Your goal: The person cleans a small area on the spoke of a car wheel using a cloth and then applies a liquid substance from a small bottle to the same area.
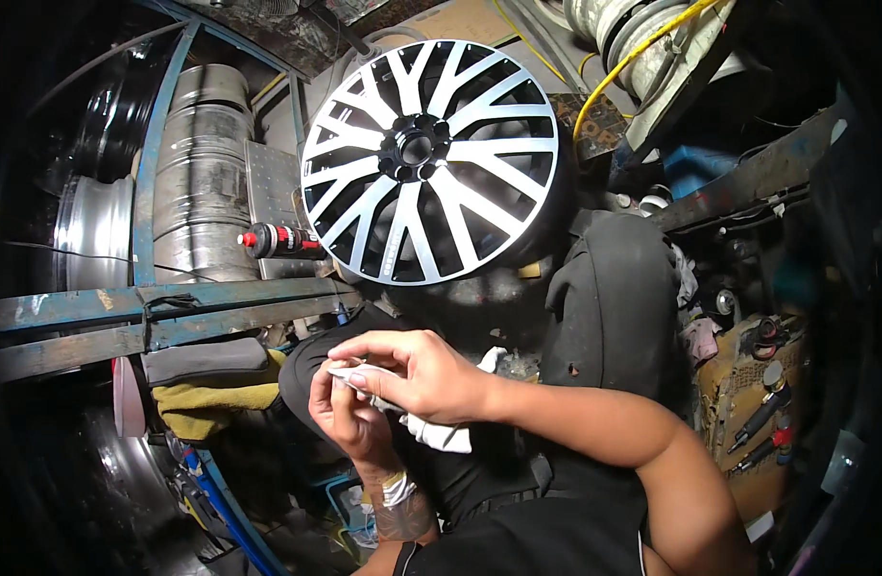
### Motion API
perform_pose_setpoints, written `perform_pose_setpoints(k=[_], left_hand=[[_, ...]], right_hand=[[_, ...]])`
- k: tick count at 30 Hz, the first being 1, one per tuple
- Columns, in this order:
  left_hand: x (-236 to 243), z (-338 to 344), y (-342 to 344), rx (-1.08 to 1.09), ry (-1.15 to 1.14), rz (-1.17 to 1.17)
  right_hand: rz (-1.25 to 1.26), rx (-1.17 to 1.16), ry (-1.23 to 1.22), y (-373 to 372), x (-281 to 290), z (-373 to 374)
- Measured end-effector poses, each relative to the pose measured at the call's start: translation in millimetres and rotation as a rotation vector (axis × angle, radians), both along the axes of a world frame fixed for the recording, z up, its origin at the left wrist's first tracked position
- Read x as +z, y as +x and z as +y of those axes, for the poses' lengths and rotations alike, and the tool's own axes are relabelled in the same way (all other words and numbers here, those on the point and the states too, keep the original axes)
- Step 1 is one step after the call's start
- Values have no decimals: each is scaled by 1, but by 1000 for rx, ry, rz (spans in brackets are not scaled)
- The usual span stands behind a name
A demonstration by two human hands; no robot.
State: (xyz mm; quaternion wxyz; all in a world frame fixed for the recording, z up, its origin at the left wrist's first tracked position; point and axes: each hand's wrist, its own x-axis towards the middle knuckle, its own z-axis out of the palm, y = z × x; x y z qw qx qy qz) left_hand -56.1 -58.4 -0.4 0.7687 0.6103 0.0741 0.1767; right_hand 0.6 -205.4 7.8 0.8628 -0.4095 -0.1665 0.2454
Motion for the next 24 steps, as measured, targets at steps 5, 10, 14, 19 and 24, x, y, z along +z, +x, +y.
perform_pose_setpoints(k=[5, 10, 14, 19, 24], left_hand=[[13, 3, -5, 110, 255, 1], [16, 12, 5, -6, 649, 46], [25, 30, 28, -21, 750, 20], [37, 44, 50, 19, 631, -66], [53, 51, 67, -20, 713, -84]], right_hand=[[-424, -347, -255, -7, -2, 2], [-534, -387, -391, -7, -1, -3], [-598, -390, -463, -14, -3, 0], [-636, -344, -534, -16, -4, -1], [-624, -281, -598, -12, -1, -3]])
